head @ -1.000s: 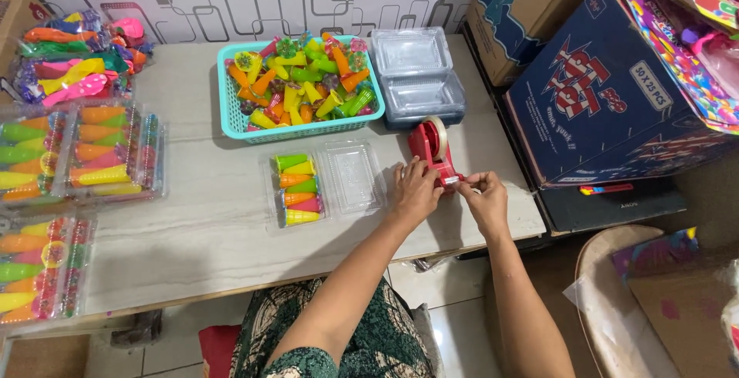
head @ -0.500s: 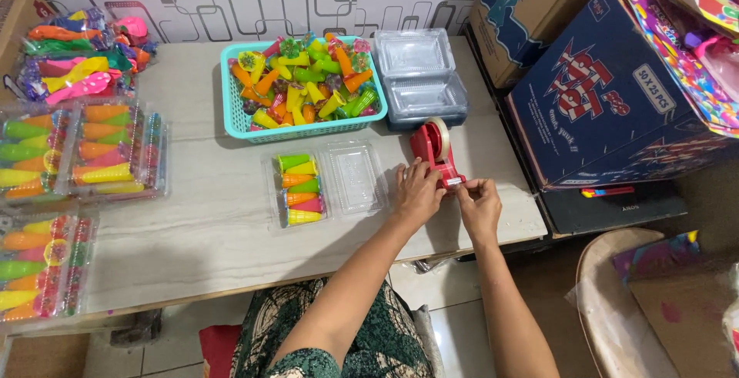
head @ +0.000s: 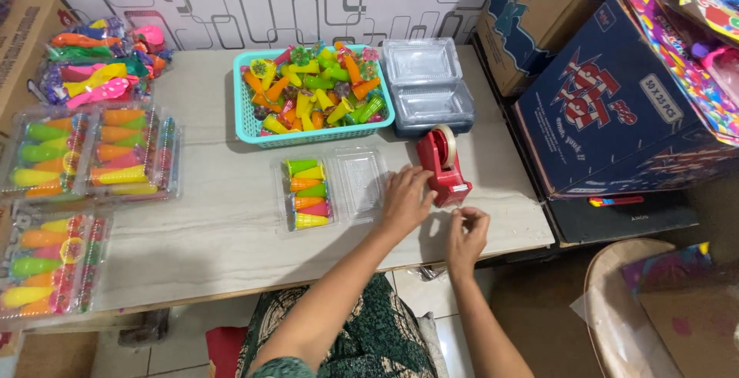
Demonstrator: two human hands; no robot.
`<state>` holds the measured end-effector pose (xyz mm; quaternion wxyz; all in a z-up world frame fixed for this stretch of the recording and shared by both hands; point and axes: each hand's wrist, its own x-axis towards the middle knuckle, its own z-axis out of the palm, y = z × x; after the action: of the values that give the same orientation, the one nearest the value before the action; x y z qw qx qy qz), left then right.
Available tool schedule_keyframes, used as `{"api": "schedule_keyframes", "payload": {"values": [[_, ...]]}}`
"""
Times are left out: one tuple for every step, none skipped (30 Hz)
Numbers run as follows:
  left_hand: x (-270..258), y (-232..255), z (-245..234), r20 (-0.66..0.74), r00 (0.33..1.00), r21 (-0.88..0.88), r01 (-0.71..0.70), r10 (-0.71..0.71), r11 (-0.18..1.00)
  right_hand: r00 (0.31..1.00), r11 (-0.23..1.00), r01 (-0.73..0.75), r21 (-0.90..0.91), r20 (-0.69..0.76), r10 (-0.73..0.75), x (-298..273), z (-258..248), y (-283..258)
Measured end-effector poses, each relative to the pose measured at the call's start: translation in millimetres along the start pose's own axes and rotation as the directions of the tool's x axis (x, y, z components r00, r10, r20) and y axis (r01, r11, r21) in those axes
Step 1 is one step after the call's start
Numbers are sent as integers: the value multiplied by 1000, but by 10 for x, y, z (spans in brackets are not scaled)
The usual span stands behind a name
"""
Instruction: The person packages colorful items into small plastic containers. They pick up the items one at a time from a basket and place them into the sections of the plastic containers, then seal the containers by hand.
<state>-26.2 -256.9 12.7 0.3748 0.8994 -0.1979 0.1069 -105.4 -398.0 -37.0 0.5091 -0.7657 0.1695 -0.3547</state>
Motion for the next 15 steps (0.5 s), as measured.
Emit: {"api": "schedule_keyframes", "payload": {"values": [[-32, -102, -136, -1, 1000, 3, 4, -4, 1000, 1000, 1000, -1, 2, 5, 1, -68, 41, -80], [-69, -206, -271, -150, 987, -15, -56, 53, 998, 998, 999, 9, 33, 65, -11, -141, 83, -159], [-129, -304, -405, -294, 950, -24, -114, 102, 993, 992, 998, 15, 63, 127, -23, -230, 108, -239], [-168, -426, -571, -293, 951, -22, -107, 96, 994, 991, 998, 11, 63, 134, -20, -242, 177, -302], [-193, -551, -743, -343, 938, -60, -70, 46, 996, 981, 996, 42, 79, 184, -55, -250, 256, -369], [-221, -672, -922, -389, 921, -98, -35, -6, 995, 968, 993, 71, 95, 234, -92, -260, 333, -442], [-248, -850, -1031, -395, 919, -93, -34, -5, 995, 967, 992, 73, 102, 237, -96, -239, 399, -490], [-280, -1027, -1143, -434, 898, -90, 30, -66, 996, 957, 994, 73, 80, 275, -92, -222, 463, -541], [-322, -1207, -1254, -473, 872, -89, 95, -126, 991, 945, 996, 73, 58, 314, -88, -212, 528, -586], [-357, -1341, -1358, -479, 869, -83, 98, -126, 992, 943, 995, 74, 65, 319, -91, -193, 591, -587], [-406, -1472, -1462, -477, 856, -110, 167, -199, 980, 937, 998, 53, 25, 344, -59, -186, 643, -597], [-458, -1603, -1567, -473, 838, -136, 234, -271, 963, 930, 999, 34, -15, 367, -26, -178, 697, -606], [-514, -1626, -1645, -478, 836, -133, 235, -270, 963, 929, 999, 36, -10, 370, -29, -183, 743, -565], [-571, -1648, -1720, -412, 827, -186, 336, -384, 923, 934, 1000, -9, -15, 356, 14, -187, 789, -524], [-634, -1668, -1793, -338, 802, -233, 435, -492, 870, 938, 998, -53, -21, 343, 57, -191, 828, -488]]}}
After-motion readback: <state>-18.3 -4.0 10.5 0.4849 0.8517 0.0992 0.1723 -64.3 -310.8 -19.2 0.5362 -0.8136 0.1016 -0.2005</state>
